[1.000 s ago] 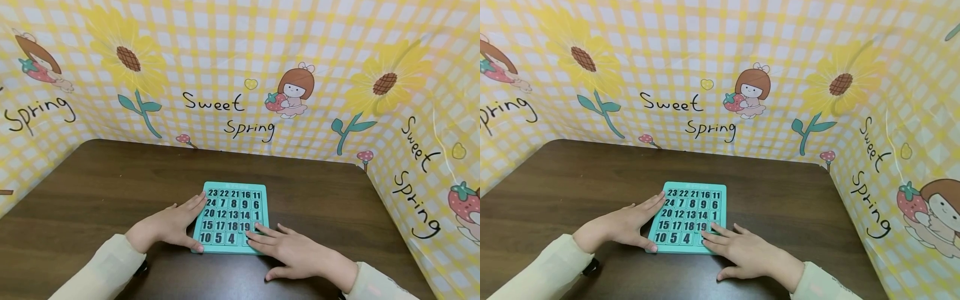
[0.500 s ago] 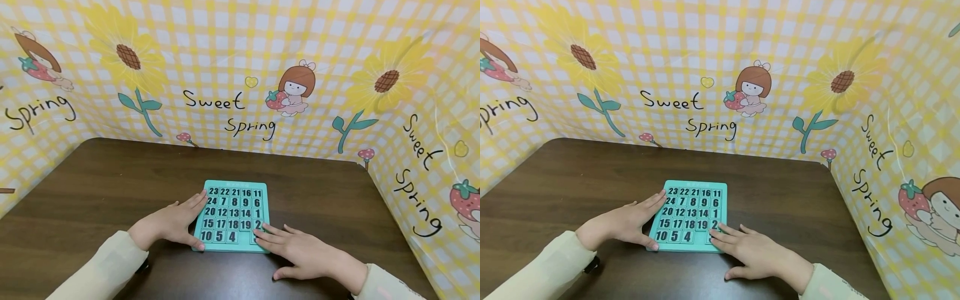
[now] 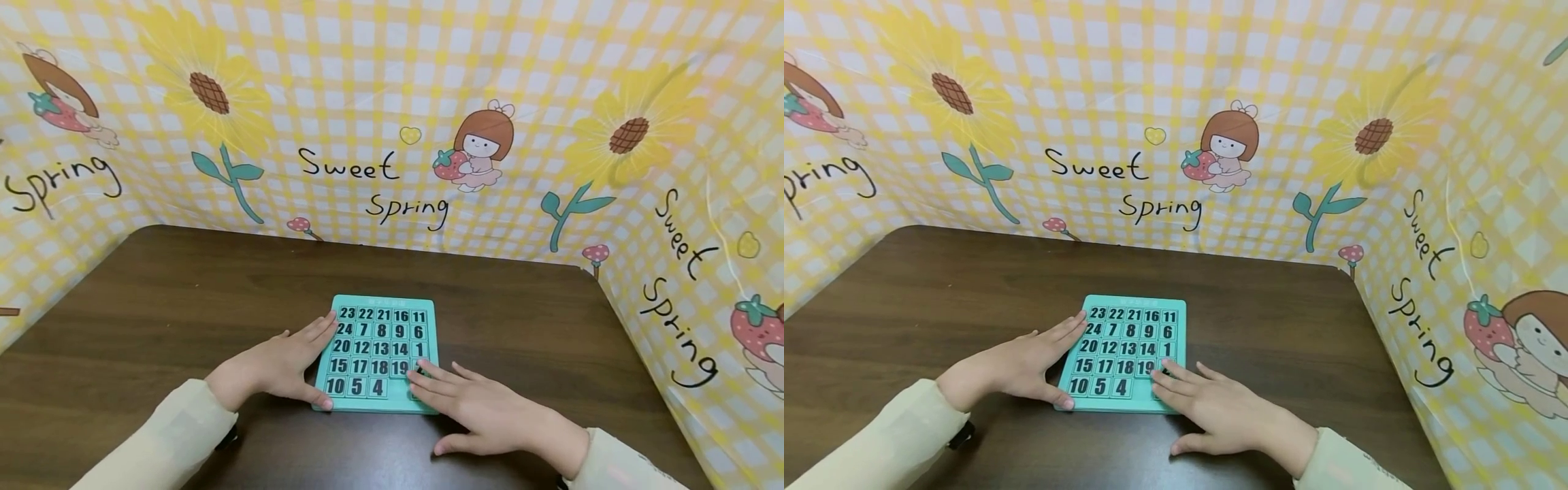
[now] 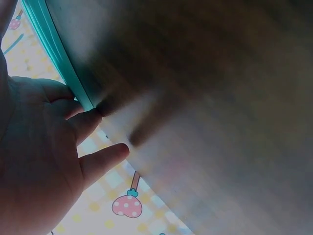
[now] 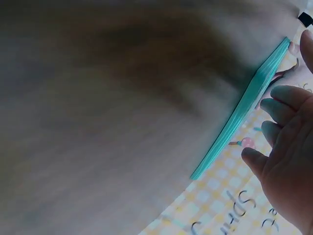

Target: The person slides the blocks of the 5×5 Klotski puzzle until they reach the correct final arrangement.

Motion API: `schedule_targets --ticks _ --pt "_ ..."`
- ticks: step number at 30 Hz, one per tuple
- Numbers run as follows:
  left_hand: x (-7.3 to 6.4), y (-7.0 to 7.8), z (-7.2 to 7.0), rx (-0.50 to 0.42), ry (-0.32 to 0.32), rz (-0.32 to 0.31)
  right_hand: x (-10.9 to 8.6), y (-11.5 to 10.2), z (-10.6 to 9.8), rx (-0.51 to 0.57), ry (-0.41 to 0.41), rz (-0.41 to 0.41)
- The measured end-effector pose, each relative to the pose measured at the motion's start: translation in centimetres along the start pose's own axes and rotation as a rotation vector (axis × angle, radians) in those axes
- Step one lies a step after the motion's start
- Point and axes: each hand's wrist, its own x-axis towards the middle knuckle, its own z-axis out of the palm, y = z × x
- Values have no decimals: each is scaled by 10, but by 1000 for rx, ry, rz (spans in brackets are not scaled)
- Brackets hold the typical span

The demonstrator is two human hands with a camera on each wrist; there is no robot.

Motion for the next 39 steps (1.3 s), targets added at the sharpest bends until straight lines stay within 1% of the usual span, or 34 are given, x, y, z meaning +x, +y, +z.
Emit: schedule_targets --ticks 8,15,21,30,36,39 --pt "2 1 1 10 4 9 22 -9 0 -29 -45 -50" --pt "3 2 1 15 11 18 30 -12 2 -60 -67 -76" --pt "1 1 0 16 11 13 28 -11 3 -62 -76 -70" --pt "0 0 0 6 1 1 20 -8 4 -25 -87 -46" --pt "-2 0 0 11 -3 -8 16 -7 4 -30 -77 -42" --pt "-2 0 -1 7 3 -1 13 -6 3 -30 -73 -34"
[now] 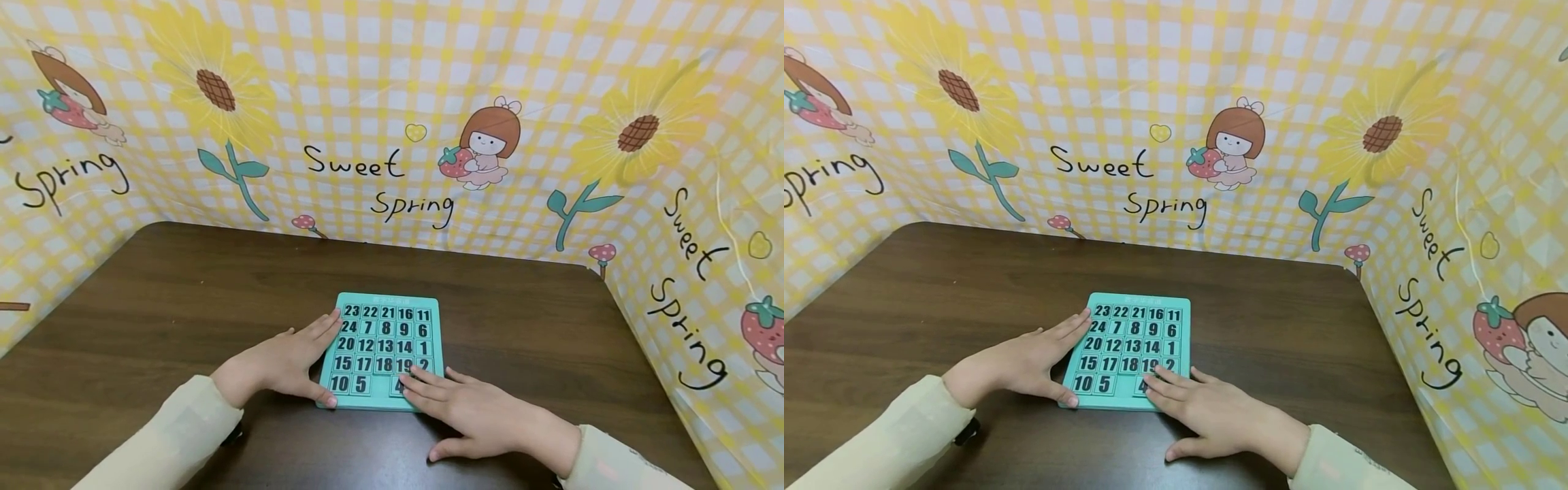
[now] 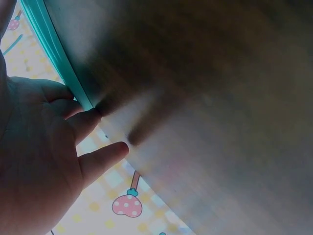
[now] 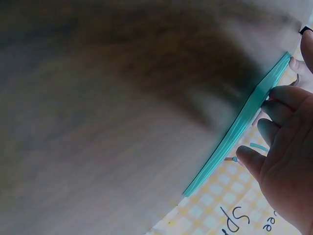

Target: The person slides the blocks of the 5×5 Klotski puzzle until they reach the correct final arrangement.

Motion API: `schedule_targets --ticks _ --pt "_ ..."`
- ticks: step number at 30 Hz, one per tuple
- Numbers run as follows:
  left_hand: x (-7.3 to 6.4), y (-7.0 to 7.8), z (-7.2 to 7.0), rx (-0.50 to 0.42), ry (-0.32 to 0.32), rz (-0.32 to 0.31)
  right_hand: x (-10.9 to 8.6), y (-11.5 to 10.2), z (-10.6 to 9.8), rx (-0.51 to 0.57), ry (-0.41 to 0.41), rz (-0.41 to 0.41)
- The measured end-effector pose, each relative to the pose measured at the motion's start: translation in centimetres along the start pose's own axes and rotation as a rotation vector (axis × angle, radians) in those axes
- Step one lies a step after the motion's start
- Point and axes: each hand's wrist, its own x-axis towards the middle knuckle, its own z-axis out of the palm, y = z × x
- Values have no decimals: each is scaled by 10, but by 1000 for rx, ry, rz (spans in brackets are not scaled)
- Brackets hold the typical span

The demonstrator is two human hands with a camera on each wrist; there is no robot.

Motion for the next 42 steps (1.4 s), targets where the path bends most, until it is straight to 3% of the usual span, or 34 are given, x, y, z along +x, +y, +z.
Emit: schedule_targets --ticks 17,42 --pt "1 1 -1 12 -8 -7 -6 2 2 -8 53 -11" --pt "1 0 -1 -1 -14 -6 43 -16 -8 -70 -7 -113"
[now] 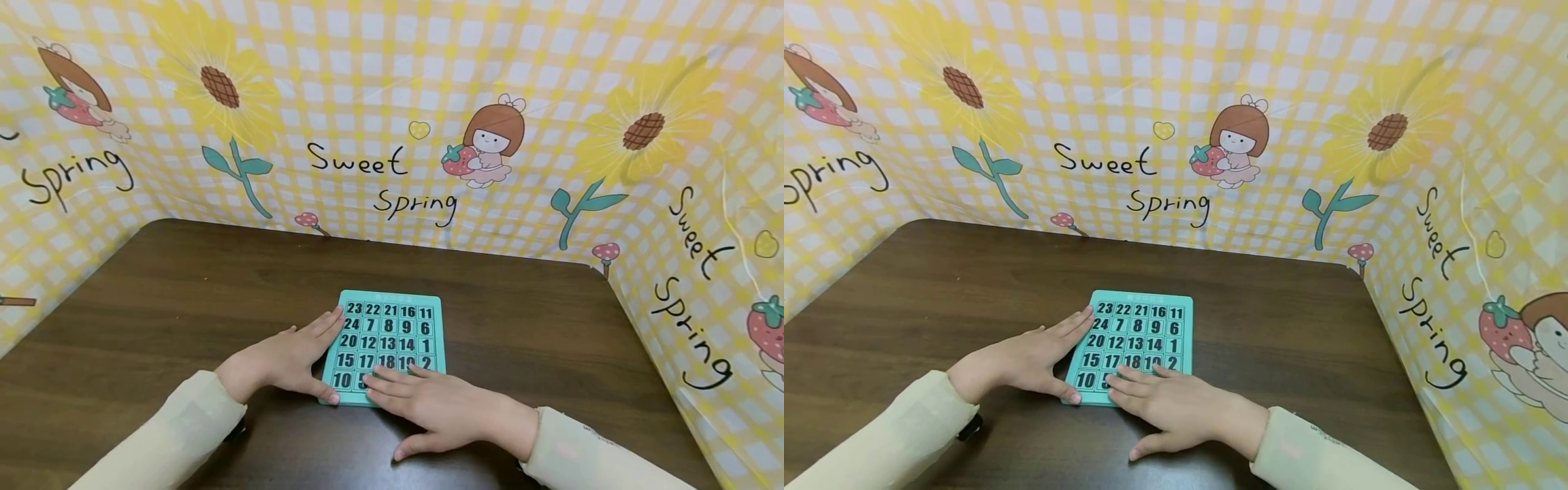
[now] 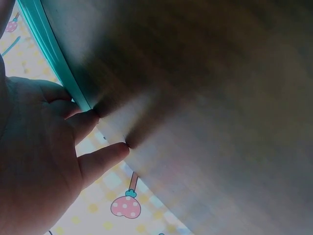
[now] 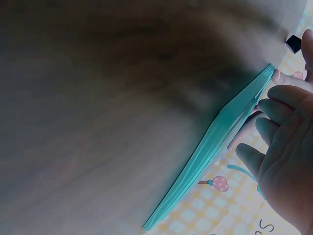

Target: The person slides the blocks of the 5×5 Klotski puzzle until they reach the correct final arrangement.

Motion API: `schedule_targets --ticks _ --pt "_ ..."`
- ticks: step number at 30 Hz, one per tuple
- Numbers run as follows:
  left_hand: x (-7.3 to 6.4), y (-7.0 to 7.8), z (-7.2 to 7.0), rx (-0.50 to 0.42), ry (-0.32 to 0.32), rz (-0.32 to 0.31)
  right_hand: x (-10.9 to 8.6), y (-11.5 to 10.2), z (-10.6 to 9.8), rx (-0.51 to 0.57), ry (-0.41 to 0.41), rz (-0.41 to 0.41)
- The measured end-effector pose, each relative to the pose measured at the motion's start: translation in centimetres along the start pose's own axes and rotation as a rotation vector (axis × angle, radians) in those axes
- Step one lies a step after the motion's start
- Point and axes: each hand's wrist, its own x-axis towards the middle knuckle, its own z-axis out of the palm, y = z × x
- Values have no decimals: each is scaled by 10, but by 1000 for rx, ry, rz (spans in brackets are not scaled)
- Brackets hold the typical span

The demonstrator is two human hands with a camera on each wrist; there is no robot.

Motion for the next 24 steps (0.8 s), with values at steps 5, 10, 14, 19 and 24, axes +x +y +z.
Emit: schedule_targets --ticks 5,10,14,19,24 --pt "1 0 0 0 0 2 3 -1 1 -8 -13 -7" --pt "0 1 -1 8 4 -1 -1 1 3 12 -16 5" --pt "1 1 -1 10 6 1 -7 2 3 28 -14 17" --pt "1 1 -1 8 1 -1 -15 3 5 49 -16 34" --pt "1 0 0 9 -4 -4 -22 4 6 56 -12 44"
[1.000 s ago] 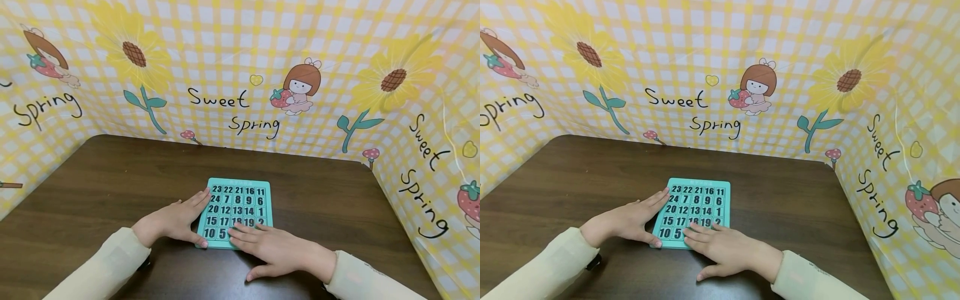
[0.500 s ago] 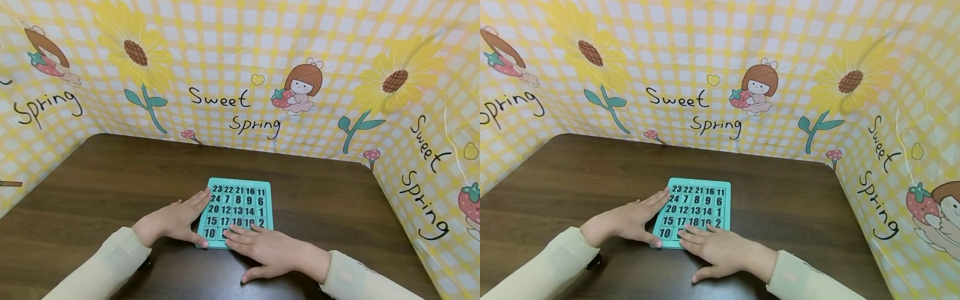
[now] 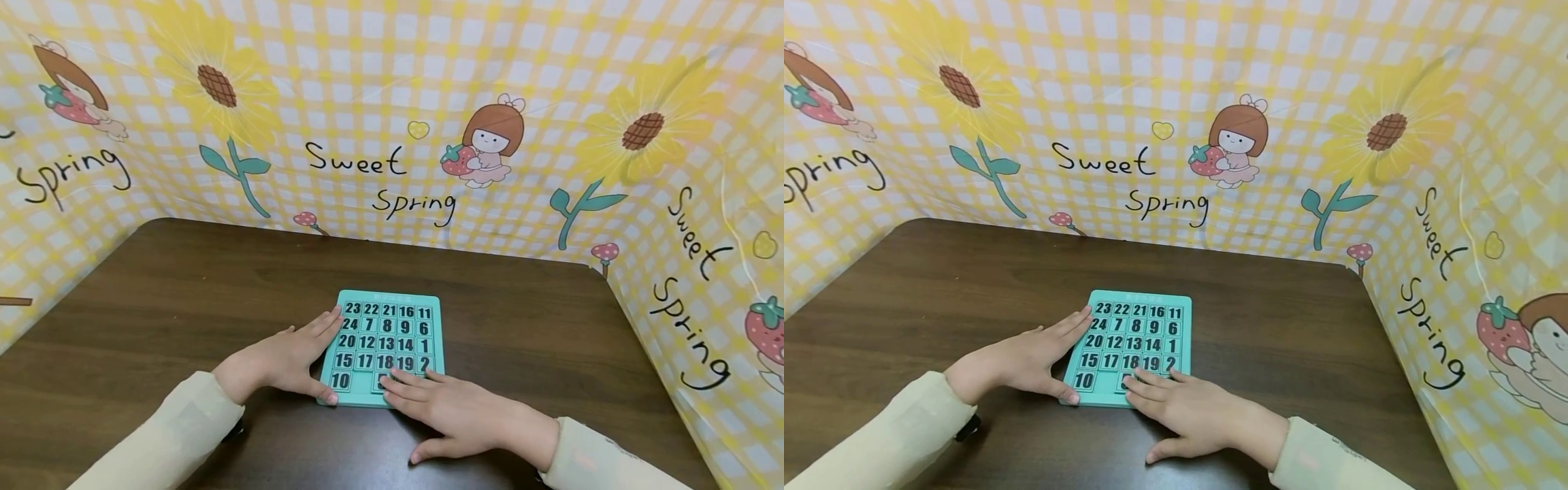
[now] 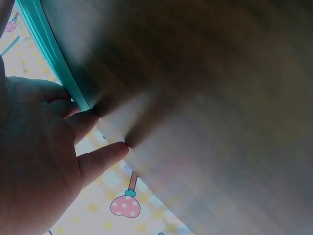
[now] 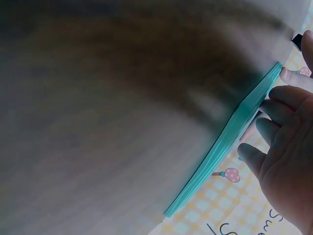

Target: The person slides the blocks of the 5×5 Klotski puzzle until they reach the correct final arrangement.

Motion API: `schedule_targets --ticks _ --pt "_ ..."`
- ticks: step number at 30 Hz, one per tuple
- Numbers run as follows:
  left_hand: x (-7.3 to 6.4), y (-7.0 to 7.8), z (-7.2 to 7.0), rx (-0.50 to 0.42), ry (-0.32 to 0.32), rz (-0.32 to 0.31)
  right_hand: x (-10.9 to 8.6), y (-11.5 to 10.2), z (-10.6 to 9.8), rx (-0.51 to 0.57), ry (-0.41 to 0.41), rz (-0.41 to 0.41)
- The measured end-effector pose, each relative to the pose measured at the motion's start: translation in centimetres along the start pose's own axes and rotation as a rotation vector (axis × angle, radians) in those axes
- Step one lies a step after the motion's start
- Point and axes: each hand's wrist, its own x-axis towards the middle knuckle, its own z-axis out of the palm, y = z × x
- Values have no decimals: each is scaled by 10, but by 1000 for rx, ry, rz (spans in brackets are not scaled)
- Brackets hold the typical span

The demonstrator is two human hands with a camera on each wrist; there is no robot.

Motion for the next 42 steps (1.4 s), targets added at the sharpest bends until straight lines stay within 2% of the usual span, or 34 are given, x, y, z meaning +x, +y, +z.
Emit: schedule_targets --ticks 5,15,19,26,32,42 --pt "-1 -1 0 -1 1 -1 -4 1 0 -10 12 -1" --pt "-3 -2 -2 -15 -2 3 -7 10 -4 74 22 71" --pt "-4 -2 -2 -19 2 7 1 9 -6 70 33 56" --pt "-3 -2 -1 -10 2 9 25 0 -10 -9 25 -20" --pt "-2 -1 0 -5 2 8 42 -6 -10 -35 16 -59" --pt "-2 0 -1 2 -5 6 55 -10 -11 -46 -15 -77"
